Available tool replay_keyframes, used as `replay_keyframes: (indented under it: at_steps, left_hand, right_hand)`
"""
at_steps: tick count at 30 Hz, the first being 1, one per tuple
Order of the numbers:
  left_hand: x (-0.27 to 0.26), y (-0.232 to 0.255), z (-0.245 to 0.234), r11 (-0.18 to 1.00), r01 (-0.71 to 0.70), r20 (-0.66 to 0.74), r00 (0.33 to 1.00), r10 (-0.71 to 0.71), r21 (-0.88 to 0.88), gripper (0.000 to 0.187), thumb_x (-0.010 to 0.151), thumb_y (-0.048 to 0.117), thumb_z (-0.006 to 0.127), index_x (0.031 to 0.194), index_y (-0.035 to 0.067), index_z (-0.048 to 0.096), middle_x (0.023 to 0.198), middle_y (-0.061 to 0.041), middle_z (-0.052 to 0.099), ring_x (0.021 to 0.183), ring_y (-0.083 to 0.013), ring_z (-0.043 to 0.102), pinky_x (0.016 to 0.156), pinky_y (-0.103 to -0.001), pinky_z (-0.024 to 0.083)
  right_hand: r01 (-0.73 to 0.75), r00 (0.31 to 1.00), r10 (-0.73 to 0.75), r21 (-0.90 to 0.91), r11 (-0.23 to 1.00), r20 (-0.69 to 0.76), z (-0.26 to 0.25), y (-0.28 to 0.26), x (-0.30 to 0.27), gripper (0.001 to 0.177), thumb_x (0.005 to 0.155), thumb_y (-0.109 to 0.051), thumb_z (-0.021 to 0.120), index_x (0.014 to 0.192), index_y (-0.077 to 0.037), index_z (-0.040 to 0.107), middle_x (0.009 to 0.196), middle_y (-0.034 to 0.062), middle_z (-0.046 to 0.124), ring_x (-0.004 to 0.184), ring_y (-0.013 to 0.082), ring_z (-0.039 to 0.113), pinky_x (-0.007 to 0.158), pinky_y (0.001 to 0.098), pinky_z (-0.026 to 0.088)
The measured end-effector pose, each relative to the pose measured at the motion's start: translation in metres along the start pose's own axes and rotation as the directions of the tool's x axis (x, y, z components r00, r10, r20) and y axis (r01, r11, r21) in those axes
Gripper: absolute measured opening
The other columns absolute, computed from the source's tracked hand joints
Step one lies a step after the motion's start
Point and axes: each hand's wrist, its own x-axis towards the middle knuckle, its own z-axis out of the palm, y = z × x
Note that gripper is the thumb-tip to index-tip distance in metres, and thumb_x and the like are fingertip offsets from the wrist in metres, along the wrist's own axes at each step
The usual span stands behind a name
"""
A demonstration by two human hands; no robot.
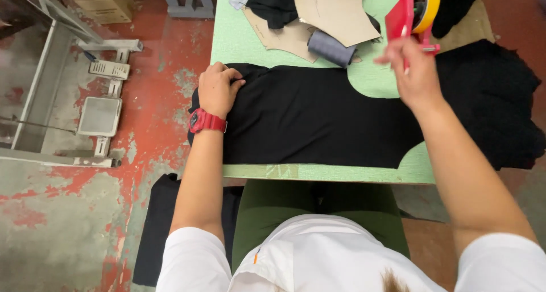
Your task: The person lays a piece of black fabric on a green table and smooths it out. They place a cardboard pattern on the fabric, secure it with a spool of thread, and use a red pen to trace the pattern's outline onto the fabric. Finally, they remove the pattern and mark additional points on the fabric.
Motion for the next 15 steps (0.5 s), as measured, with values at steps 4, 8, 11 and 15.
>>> replay_keyframes:
  at_steps: [4,8,11,15]
  left_hand:
    - [-0.019,0.039,-0.05,0.98,-0.144,-0.233,0.966,0.11,-0.136,0.008,0.101,0.02,0.07,0.108,0.017,0.067,0.105,-0.006,0.064,0.1,-0.032,0.065,0.085,-0.045,0.051]
    - [-0.058,0.042,-0.072,0.914,-0.403,-0.558,0.771,0.309,-0.051,0.014,0.103,0.007,0.063,0.114,0.013,0.069,0.098,-0.007,0.07,0.078,-0.0296,0.069,0.067,-0.04,0.057]
    - [-0.086,0.039,-0.089,0.873,-0.457,-0.621,0.638,0.455,0.17,0.013,0.096,0.007,0.071,0.103,0.017,0.074,0.092,-0.003,0.073,0.065,-0.0227,0.065,0.057,-0.034,0.055]
    - [-0.102,0.055,-0.141,0.834,-0.473,-0.658,0.536,0.529,0.285,0.013,0.088,0.0,0.076,0.085,0.012,0.077,0.076,-0.006,0.069,0.053,-0.026,0.059,0.048,-0.035,0.05]
  right_hand:
    - [0.076,0.997,-0.069,-0.338,0.938,0.033,-0.001,0.037,-0.058,0.015,0.11,-0.022,0.067,0.118,-0.012,0.074,0.102,0.0165,0.075,0.098,0.0398,0.07,0.085,0.0467,0.055]
    - [-0.019,0.99,0.045,-0.195,0.981,0.133,0.009,0.042,-0.075,0.068,0.081,-0.041,0.084,0.143,-0.02,0.064,0.131,0.0175,0.069,0.128,0.0373,0.061,0.106,0.0479,0.046]
    - [0.01,0.977,0.03,-0.187,0.982,0.212,0.021,0.041,-0.072,0.079,0.075,-0.041,0.086,0.146,-0.019,0.06,0.128,0.0147,0.07,0.13,0.0343,0.059,0.111,0.0469,0.042]
    - [0.202,0.979,-0.192,-0.159,0.966,0.074,0.033,0.078,-0.065,0.032,0.084,-0.026,0.088,0.114,-0.021,0.079,0.1,0.005,0.074,0.1,0.0265,0.065,0.096,0.0374,0.047]
